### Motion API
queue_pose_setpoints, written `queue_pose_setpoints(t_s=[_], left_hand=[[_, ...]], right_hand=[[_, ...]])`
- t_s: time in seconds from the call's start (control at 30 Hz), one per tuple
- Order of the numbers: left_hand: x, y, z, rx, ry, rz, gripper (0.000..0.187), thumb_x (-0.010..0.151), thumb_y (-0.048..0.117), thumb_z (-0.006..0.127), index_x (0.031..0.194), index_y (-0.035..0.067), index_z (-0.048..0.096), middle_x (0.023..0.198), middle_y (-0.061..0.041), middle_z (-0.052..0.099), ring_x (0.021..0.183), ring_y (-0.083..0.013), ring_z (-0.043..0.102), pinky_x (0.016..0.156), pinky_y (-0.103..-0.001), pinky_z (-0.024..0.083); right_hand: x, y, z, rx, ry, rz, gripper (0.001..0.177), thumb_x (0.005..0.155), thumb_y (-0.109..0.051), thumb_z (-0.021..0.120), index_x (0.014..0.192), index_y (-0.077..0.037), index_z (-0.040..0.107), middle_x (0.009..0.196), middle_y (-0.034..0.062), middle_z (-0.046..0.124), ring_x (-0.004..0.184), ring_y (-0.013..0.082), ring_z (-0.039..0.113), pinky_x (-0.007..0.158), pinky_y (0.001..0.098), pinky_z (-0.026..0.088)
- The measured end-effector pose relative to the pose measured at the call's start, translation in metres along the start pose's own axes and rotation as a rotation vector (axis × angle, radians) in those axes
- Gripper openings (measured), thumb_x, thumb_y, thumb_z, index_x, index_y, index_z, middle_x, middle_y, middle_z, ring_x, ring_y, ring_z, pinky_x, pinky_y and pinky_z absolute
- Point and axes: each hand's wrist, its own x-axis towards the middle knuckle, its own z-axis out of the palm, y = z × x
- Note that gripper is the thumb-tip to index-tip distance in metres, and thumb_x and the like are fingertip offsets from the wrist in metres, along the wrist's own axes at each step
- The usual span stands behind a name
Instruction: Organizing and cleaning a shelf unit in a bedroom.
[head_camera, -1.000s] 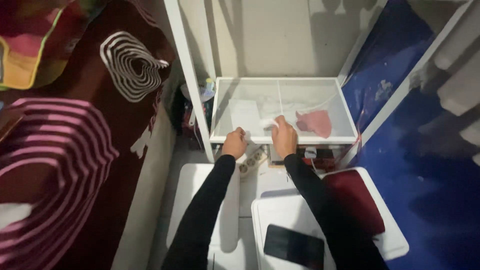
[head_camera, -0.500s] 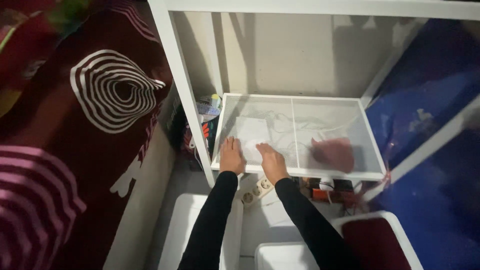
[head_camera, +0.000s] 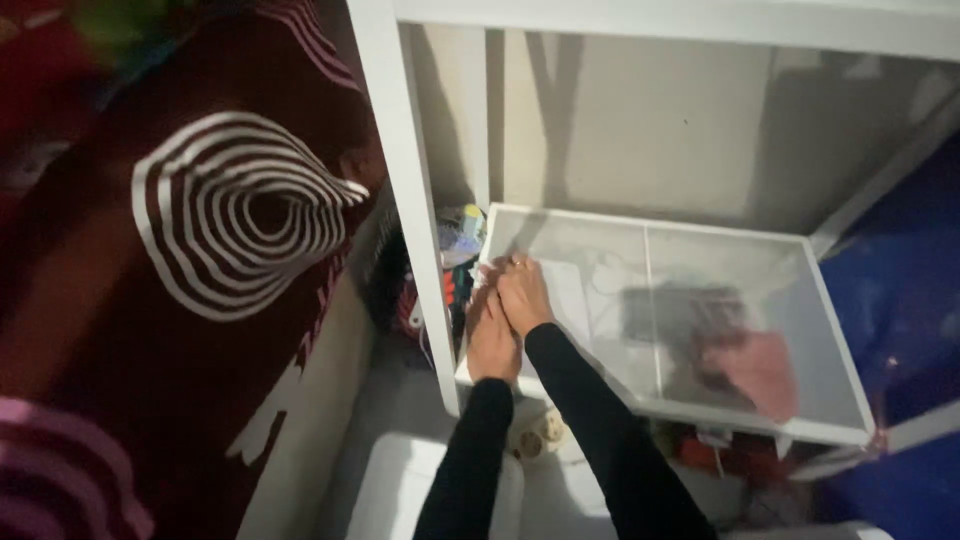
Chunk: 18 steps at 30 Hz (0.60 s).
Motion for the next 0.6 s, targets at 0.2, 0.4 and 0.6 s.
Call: queue_pose_setpoints(t_s=[0.2, 0.4, 0.6], left_hand=[[0.0, -0.006, 0.008, 0.124, -0.161, -0.137, 0.058, 0.095, 0.007, 0.047, 0.151, -0.001, 0.036, 0.157, -0.027, 0.039, 0.147, -0.0408, 0.033, 0.12, -0.043, 0.027], [-0.004, -0.007, 0.011, 0.132, -0.135, -0.096, 0.051, 0.099, 0.004, 0.042, 0.149, -0.007, 0.036, 0.157, -0.027, 0.038, 0.147, -0.0399, 0.034, 0.121, -0.043, 0.027], [0.0, 0.002, -0.005, 0.069, -0.227, -0.144, 0.052, 0.101, 0.009, 0.038, 0.15, -0.008, 0.034, 0.159, -0.028, 0.035, 0.148, -0.0402, 0.031, 0.121, -0.042, 0.024]], right_hand=[[0.037, 0.05, 0.081, -0.153, -0.038, 0.364, 0.037, 0.105, -0.031, 0.052, 0.112, 0.003, 0.066, 0.103, 0.0235, 0.063, 0.095, 0.0414, 0.064, 0.08, 0.0505, 0.053], [0.067, 0.057, 0.099, -0.025, -0.112, 0.389, 0.026, 0.102, -0.022, 0.054, 0.1, -0.002, 0.07, 0.104, 0.0219, 0.066, 0.101, 0.0418, 0.065, 0.085, 0.0522, 0.053], [0.06, 0.067, 0.096, -0.074, -0.179, 0.206, 0.02, 0.088, -0.01, 0.056, 0.098, -0.007, 0.074, 0.098, 0.017, 0.068, 0.104, 0.0368, 0.065, 0.09, 0.0492, 0.053]])
